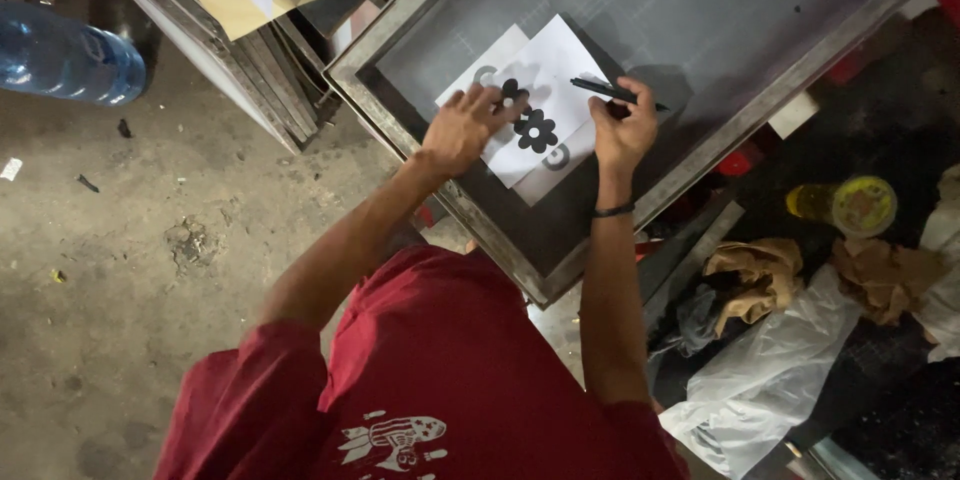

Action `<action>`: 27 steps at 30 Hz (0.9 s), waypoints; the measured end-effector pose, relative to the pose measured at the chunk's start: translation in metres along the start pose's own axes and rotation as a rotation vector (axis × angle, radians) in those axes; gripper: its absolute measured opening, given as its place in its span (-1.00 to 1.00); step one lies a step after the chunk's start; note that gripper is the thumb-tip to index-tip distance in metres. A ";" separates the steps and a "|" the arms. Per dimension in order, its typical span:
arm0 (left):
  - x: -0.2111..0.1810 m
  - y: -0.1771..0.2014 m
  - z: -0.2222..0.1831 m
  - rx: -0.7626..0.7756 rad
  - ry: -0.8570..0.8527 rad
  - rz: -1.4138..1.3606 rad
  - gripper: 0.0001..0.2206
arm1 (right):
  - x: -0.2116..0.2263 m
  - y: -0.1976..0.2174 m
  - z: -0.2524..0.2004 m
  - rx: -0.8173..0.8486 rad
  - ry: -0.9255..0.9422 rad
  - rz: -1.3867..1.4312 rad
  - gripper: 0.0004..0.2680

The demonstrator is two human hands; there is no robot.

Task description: The person aligns a printed design on a screen printing frame and marks the frame with a pen for registration.

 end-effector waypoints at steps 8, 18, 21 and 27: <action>-0.011 -0.019 -0.001 0.157 -0.110 0.036 -0.63 | -0.001 0.001 -0.002 0.017 -0.024 -0.002 -0.66; -0.030 -0.042 0.005 0.610 0.037 0.052 -0.54 | 0.014 0.002 -0.007 0.083 0.034 0.142 -0.70; -0.031 -0.055 -0.002 0.622 0.064 0.007 -0.38 | 0.007 0.005 -0.002 0.063 0.032 0.193 -0.68; -0.034 -0.052 -0.009 0.658 0.143 -0.005 -0.38 | 0.069 0.019 -0.044 0.113 0.063 0.162 -0.70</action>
Point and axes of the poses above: each hand's wrist, its own z-axis towards the middle knuckle, its own y-axis out of the back of the hand, x = y × z, the point moved 10 cm from there along z, towards the middle knuckle, and after that the axes turned 2 degrees about -y, right-handed, at the moved point
